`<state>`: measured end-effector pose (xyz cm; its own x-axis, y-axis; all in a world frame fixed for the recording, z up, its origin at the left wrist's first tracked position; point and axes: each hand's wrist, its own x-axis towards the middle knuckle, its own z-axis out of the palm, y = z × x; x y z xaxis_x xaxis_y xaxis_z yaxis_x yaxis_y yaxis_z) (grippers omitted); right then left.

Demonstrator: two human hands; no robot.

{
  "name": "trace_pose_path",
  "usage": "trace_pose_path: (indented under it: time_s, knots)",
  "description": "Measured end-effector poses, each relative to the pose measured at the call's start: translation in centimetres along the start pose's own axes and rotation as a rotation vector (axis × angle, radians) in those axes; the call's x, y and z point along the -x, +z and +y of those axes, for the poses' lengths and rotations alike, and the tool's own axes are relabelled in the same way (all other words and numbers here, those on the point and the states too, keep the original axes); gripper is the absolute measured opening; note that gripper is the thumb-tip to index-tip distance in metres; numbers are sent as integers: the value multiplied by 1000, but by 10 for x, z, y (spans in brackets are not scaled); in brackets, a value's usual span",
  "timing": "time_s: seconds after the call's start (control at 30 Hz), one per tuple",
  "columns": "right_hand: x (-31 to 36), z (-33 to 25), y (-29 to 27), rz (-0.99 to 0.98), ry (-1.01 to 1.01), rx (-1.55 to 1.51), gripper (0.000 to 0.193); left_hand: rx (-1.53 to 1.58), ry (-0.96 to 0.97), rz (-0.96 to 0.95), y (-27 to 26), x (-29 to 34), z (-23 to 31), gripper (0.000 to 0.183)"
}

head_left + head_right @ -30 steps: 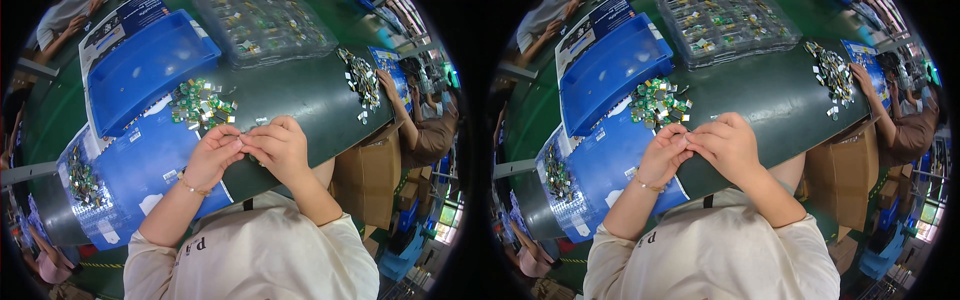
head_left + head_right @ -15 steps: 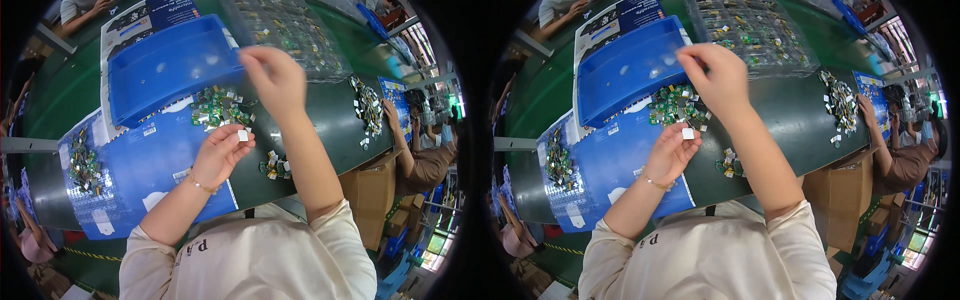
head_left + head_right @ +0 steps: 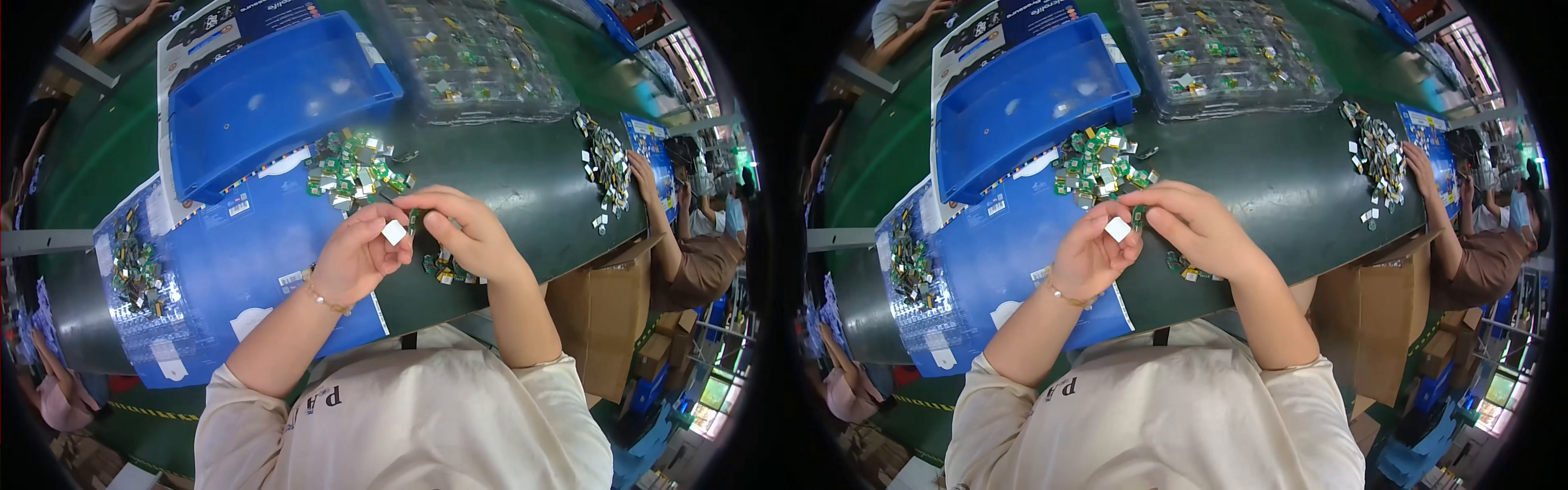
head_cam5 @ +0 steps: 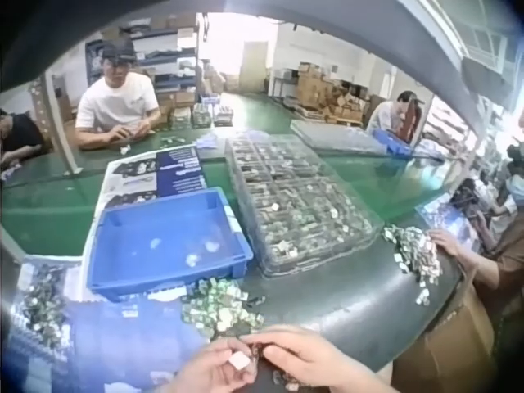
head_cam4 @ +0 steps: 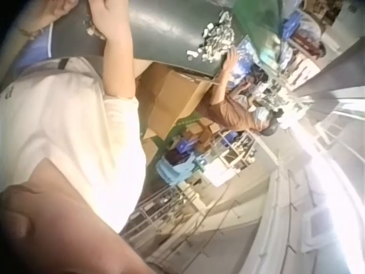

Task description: Assembling small electronic components onto printed circuit boards.

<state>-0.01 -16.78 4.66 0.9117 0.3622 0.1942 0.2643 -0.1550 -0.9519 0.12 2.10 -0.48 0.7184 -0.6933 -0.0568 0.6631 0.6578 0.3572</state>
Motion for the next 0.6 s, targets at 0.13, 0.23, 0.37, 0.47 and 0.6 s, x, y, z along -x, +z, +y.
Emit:
trace_pose_path:
  time_s: [0.13, 0.23, 0.37, 0.47, 0.6]
  knots:
    - [29, 7, -5, 50, 133, 71, 22, -17, -82, 24, 2, -2, -1, 23]
    - [42, 10, -11, 44, 243, 124, 20, -86, -146, 79, 4, -3, -3, 24]
    - [47, 8, -7, 81, 402, -232, 12, -557, -130, 115, 13, -1, -6, 22]
    - [48, 6, -7, 179, 529, -384, 9, -779, -25, 150, 22, -2, -10, 18]
    - [47, -2, -13, 136, 600, -327, 10, -728, 13, 147, 19, -1, -13, 17]
